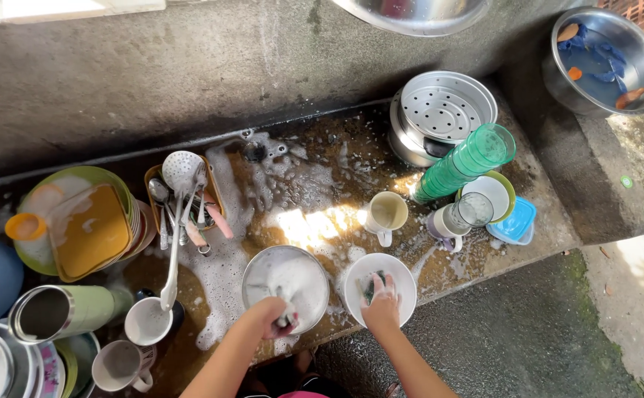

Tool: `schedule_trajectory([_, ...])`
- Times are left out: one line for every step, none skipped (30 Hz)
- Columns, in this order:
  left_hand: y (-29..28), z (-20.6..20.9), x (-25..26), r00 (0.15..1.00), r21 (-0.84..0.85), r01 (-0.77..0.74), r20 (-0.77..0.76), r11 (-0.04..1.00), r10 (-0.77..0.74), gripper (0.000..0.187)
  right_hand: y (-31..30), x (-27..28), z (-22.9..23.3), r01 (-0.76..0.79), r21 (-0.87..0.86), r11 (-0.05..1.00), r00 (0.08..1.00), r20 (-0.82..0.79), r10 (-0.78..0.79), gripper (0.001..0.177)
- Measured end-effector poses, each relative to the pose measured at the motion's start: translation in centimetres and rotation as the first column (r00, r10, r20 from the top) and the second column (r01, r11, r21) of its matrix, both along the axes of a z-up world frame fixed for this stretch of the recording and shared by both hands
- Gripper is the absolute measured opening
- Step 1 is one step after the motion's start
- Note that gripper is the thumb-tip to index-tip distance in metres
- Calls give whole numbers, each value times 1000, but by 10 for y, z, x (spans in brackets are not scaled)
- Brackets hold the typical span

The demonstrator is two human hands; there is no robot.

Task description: Washing a large quantity of plates, bowls, and cutlery using a sponge and soap in an outdoor concrete sink.

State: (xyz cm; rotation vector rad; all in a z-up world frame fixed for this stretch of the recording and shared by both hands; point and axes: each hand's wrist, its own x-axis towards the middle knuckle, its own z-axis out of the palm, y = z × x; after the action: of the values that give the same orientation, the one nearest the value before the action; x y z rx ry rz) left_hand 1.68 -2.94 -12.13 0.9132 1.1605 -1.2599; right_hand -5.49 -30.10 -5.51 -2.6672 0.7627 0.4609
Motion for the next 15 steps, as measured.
schedule_trajectory([6, 19, -3, 1000, 0, -5, 3, 1000, 5, 37, 5, 1, 5, -5, 0, 1000, 1000, 3, 5, 72])
schedule_trajectory([13, 38, -7, 997, 4, 69, 41, 998, -69, 33, 12, 2, 10, 10, 27, 1000, 990, 140, -13, 61])
schedule_trajectory([20, 58, -10, 987, 10, 143, 78, 990, -143, 31, 18, 2, 14, 21, 56, 998, 961, 273, -36, 51])
schedule_trajectory([23, 76, -11, 987, 10, 137, 80, 991, -137, 31, 27, 4, 12, 15, 56, 998, 961, 275, -30, 51])
schedule_trajectory([27, 94, -13, 922, 79, 309, 219, 948, -319, 30, 36, 6, 9, 57, 229, 972, 964, 240, -113, 35])
schedule_trajectory([32, 113, -12, 804, 173, 458, 338, 872, -490, 31, 46, 9, 7, 97, 395, 914, 964, 192, -185, 23])
schedule_trajectory([35, 114, -15, 805, 176, 453, 341, 874, -486, 31, 65, 15, 30, 90, 396, 914, 964, 197, -180, 23])
schedule_trajectory([38, 116, -17, 783, 163, 428, 425, 889, -455, 30, 85, 21, 54, 193, 579, 792, 961, 53, -273, 23])
schedule_trajectory([42, 118, -20, 754, 147, 404, 505, 903, -420, 30, 104, 27, 78, 302, 718, 627, 938, -108, -329, 24])
schedule_trajectory([42, 122, -21, 755, 149, 398, 507, 905, -416, 30, 113, 29, 85, 296, 719, 629, 941, -106, -323, 24])
schedule_trajectory([42, 127, -22, 752, 119, 376, 540, 919, -378, 30, 122, 30, 91, 412, 834, 367, 899, -306, -313, 23])
schedule_trajectory([43, 131, -22, 746, 89, 355, 572, 930, -340, 30, 132, 32, 97, 523, 849, 79, 836, -492, -243, 25])
schedule_trajectory([43, 134, -23, 746, 92, 350, 574, 932, -337, 30, 135, 32, 86, 519, 851, 81, 839, -489, -238, 25])
schedule_trajectory([43, 137, -25, 747, 40, 365, 583, 930, -319, 30, 138, 31, 76, 465, 885, 32, 863, -445, -237, 25])
schedule_trajectory([44, 139, -27, 749, -11, 380, 591, 925, -301, 30, 142, 30, 66, 408, 913, -17, 884, -400, -241, 27])
